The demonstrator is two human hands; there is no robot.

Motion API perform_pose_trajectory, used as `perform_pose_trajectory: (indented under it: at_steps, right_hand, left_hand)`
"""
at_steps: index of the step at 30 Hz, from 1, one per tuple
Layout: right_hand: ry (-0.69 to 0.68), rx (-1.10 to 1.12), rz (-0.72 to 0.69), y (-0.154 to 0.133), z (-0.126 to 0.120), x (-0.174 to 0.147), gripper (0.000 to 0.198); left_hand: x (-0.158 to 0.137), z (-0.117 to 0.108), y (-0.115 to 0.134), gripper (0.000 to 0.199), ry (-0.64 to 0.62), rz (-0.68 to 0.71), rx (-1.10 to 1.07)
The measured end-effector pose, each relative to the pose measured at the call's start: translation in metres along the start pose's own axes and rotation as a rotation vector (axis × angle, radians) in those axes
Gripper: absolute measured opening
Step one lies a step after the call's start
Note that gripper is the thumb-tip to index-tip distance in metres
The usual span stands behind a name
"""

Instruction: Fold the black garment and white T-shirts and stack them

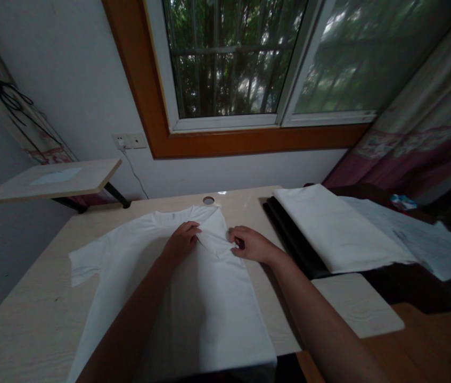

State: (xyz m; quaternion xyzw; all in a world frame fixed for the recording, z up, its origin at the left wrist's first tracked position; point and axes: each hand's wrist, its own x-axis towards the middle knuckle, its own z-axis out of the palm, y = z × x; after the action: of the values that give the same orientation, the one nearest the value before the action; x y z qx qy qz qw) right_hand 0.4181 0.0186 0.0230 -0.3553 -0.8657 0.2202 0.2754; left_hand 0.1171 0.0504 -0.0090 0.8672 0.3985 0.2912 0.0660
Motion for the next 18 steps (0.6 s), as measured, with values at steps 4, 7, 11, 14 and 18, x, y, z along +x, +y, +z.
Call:
perform_pose_trajectory:
  at_steps: [4,7,11,14,18]
  right_hand:
    - [0.012,-0.053,-0.096,-0.008,0.003,0.004,0.029]
    - [-0.004,-0.045,-0.14,-0.01,0.008,0.007,0.022]
    - [0.034,0.002,-0.168,-0.014,0.014,0.01,0.01]
    - [0.107,0.061,-0.129,-0.017,0.016,0.011,0.003]
    - [0.09,0.157,-0.071,-0.019,0.017,0.009,0.015]
  left_hand:
    - [0.0,-0.001,0.001,0.036,0.01,0.004,-0.006]
    - [0.0,-0.001,0.002,0.036,0.009,-0.002,0.001]
    - [0.001,-0.001,0.002,0.035,0.029,-0.001,-0.003]
    - [0.001,0.0,0.002,0.035,0.047,0.008,0.002]
    - [0.001,-0.001,0.001,0.036,0.06,0.009,0.003]
